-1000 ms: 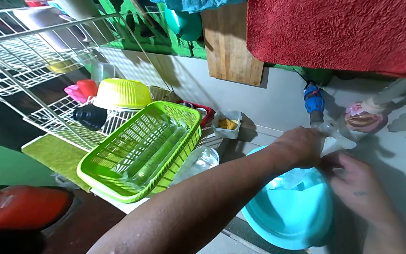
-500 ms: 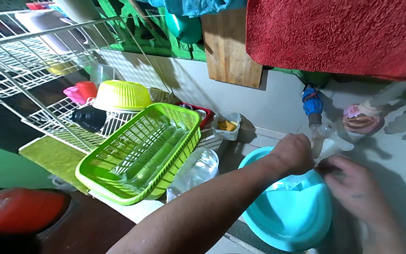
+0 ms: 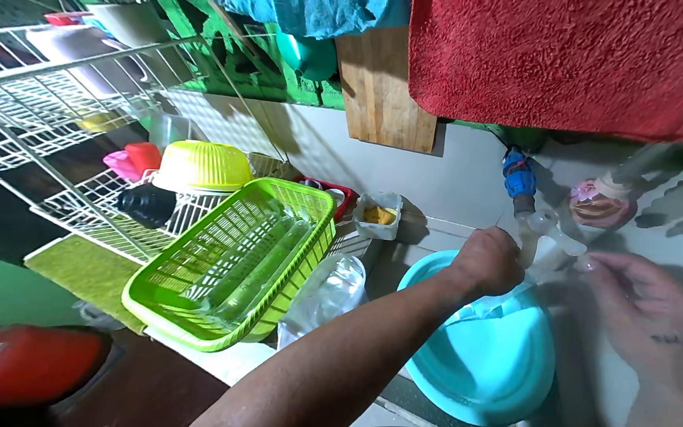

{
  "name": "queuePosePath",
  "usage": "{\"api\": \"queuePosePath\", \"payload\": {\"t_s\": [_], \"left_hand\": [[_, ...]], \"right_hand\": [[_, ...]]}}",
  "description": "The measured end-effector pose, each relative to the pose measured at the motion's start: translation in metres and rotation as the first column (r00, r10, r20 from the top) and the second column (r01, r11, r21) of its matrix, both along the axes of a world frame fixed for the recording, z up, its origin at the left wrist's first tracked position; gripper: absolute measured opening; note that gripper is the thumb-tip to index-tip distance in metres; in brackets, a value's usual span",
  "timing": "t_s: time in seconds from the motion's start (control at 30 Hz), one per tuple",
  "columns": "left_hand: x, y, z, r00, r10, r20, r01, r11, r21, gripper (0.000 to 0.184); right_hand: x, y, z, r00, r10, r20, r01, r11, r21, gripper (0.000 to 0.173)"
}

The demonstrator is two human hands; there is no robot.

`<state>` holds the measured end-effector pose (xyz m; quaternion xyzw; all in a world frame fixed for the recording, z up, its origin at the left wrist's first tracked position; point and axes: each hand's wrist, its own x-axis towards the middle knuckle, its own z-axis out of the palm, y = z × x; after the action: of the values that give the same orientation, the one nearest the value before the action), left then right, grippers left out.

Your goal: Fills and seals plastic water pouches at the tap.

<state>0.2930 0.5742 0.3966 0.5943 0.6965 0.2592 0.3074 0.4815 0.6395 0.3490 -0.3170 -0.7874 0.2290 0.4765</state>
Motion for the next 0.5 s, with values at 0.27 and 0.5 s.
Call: {"api": "queuePosePath", "payload": {"t_s": [0.27, 0.5], "left_hand": [[-0.0016, 0.0002, -0.0001, 1.000, -0.007, 0.014, 0.007, 1.000, 0.012, 0.013], [-0.0023, 0.0003, 0.0011, 1.000, -0.007, 0.021, 0.007, 1.000, 0.002, 0.015]], "right_hand": [[-0.0035, 0.0004, 0.0017, 1.000, -0.011, -0.002, 0.011, 1.000, 0.010, 0.024], [-0.0046, 0.0003, 0.0026, 1.000, -0.014, -0.013, 0.014, 1.000, 0.001, 0.023]]}}
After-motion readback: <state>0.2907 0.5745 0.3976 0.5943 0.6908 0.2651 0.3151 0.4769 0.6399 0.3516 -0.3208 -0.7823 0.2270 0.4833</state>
